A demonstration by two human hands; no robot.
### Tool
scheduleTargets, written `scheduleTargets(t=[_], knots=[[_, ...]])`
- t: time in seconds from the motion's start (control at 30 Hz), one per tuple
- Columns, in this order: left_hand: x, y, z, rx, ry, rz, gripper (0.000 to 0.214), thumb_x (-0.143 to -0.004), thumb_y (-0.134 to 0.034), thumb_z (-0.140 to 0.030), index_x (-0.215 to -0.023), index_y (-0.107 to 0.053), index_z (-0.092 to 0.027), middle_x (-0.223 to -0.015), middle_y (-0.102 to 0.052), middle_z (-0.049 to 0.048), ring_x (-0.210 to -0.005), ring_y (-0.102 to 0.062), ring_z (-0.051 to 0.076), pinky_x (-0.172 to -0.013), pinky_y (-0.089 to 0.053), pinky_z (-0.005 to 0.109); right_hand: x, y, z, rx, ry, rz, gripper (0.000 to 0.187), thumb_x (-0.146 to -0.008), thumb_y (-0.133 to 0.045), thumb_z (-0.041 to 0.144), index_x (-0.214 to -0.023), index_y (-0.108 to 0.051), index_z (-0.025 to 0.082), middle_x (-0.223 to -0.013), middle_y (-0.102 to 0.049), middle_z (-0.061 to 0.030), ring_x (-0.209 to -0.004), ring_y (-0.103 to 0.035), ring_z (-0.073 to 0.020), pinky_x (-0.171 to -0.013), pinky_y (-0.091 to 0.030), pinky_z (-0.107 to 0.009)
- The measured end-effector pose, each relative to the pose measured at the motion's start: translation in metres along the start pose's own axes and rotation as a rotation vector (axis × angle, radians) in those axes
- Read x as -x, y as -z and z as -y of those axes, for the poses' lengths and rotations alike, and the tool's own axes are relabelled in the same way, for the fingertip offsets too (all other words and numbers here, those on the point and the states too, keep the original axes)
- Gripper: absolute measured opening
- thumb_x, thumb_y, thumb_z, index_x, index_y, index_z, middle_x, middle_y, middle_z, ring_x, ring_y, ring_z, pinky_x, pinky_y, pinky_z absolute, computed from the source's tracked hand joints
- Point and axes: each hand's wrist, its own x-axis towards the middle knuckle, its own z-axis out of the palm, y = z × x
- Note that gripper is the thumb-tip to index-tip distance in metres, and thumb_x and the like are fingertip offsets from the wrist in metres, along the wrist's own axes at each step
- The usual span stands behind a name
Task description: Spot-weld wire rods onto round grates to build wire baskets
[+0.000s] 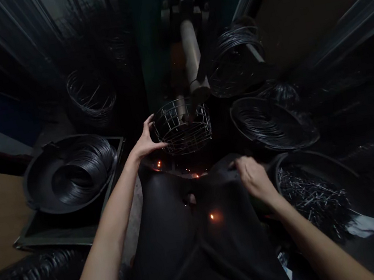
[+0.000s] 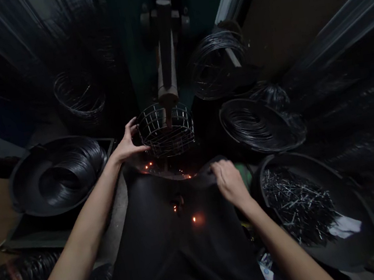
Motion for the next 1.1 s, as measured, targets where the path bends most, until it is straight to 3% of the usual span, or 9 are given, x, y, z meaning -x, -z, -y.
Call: scheduleTargets(t=[0.13, 0.3, 0.4, 0.47, 0.6, 0.67, 0.77, 0.9, 1.1], knots=[[0.007, -0.009, 0.014, 0.033, 0.024, -0.091, 0.117, -0.056, -0.084, -0.058, -0.145, -0.017, -0.023, -0.141, -0.045, 0.0213, -0.136, -0.047, 0.029, -0.109, -0.042, 0.048, 0.053, -0.026, -0.020, -0.034, -0.016, 0.302, 0.037, -0.098, -0.033, 0.037, -0.077, -0.060, 0.023, -0.076, -0.066, -0.0066, -0.070, -0.065, -0.0224, -0.069, -0.055, -0.036], [0.018, -0.003, -0.016, -0.050, -0.048, -0.181, 0.090, -0.055, -0.086, -0.038, -0.128, -0.035, -0.022, -0.133, -0.051, 0.0131, -0.126, -0.054, 0.024, -0.107, -0.045, 0.040, 0.066, -0.021, -0.032, -0.318, -0.118, 0.385, 0.024, -0.092, -0.047, 0.038, -0.092, -0.068, 0.026, -0.089, -0.071, -0.0057, -0.082, -0.070, -0.0239, -0.076, -0.058, -0.039], [0.033, 0.005, -0.044, -0.222, -0.128, -0.110, 0.067, -0.056, -0.085, -0.031, -0.112, -0.051, -0.022, -0.130, -0.052, 0.0100, -0.126, -0.054, 0.026, -0.108, -0.044, 0.039, 0.042, -0.002, -0.009, -0.491, -0.236, 0.300, 0.032, -0.088, -0.057, 0.044, -0.114, -0.066, 0.027, -0.079, -0.068, -0.0023, -0.061, -0.065, -0.0201, -0.058, -0.056, -0.034], [0.041, 0.006, -0.064, -0.361, -0.137, -0.036, 0.056, -0.058, -0.084, -0.030, -0.106, -0.057, -0.022, -0.133, -0.050, 0.0104, -0.128, -0.051, 0.028, -0.109, -0.042, 0.043, 0.015, 0.011, 0.020, -0.560, -0.231, 0.248, 0.045, -0.084, -0.064, 0.047, -0.124, -0.062, 0.025, -0.070, -0.063, 0.0006, -0.052, -0.056, -0.0159, -0.049, -0.049, -0.029], [0.047, -0.004, -0.094, -0.564, -0.166, 0.039, 0.047, -0.062, -0.082, -0.028, -0.104, -0.060, -0.021, -0.136, -0.048, 0.0131, -0.132, -0.046, 0.033, -0.115, -0.029, 0.058, -0.050, 0.023, 0.074, -0.551, -0.090, 0.406, 0.036, -0.082, -0.067, 0.047, -0.099, -0.074, 0.016, -0.065, -0.064, -0.0002, -0.053, -0.053, -0.0120, -0.051, -0.043, -0.024], [0.046, -0.012, -0.101, -0.613, -0.181, 0.062, 0.047, -0.063, -0.081, -0.028, -0.104, -0.060, -0.022, -0.137, -0.047, 0.0137, -0.132, -0.046, 0.034, -0.115, -0.026, 0.063, -0.075, 0.021, 0.086, -0.439, -0.023, 0.410, 0.029, -0.084, -0.066, 0.042, -0.091, -0.075, 0.016, -0.070, -0.069, -0.0019, -0.058, -0.058, -0.0131, -0.055, -0.044, -0.024], [0.043, -0.021, -0.103, -0.633, -0.202, 0.101, 0.046, -0.064, -0.081, -0.031, -0.105, -0.061, -0.022, -0.138, -0.047, 0.0145, -0.131, -0.047, 0.035, -0.113, -0.026, 0.066, -0.090, 0.015, 0.093, -0.042, 0.105, 0.263, 0.020, -0.090, -0.062, 0.032, -0.094, -0.076, 0.017, -0.085, -0.075, -0.0050, -0.075, -0.067, -0.0172, -0.066, -0.047, -0.025], [0.041, -0.028, -0.099, -0.579, -0.222, 0.091, 0.050, -0.064, -0.083, -0.036, -0.107, -0.062, -0.021, -0.135, -0.049, 0.0147, -0.130, -0.048, 0.034, -0.114, -0.029, 0.062, -0.081, 0.014, 0.095, 0.441, 0.302, 0.297, 0.033, -0.096, -0.054, 0.030, -0.125, -0.065, 0.020, -0.116, -0.071, -0.0097, -0.089, -0.070, -0.0219, -0.061, -0.046, -0.027], [0.033, -0.031, -0.094, -0.539, -0.255, 0.055, 0.056, -0.061, -0.084, -0.030, -0.112, -0.062, -0.021, -0.134, -0.051, 0.0127, -0.122, -0.052, 0.033, -0.103, -0.047, 0.049, -0.077, 0.018, 0.087, 0.610, 0.433, 0.332, 0.038, -0.100, -0.038, 0.024, -0.131, -0.060, 0.022, -0.122, -0.069, -0.0078, -0.077, -0.070, -0.0176, -0.052, -0.038, -0.026]])
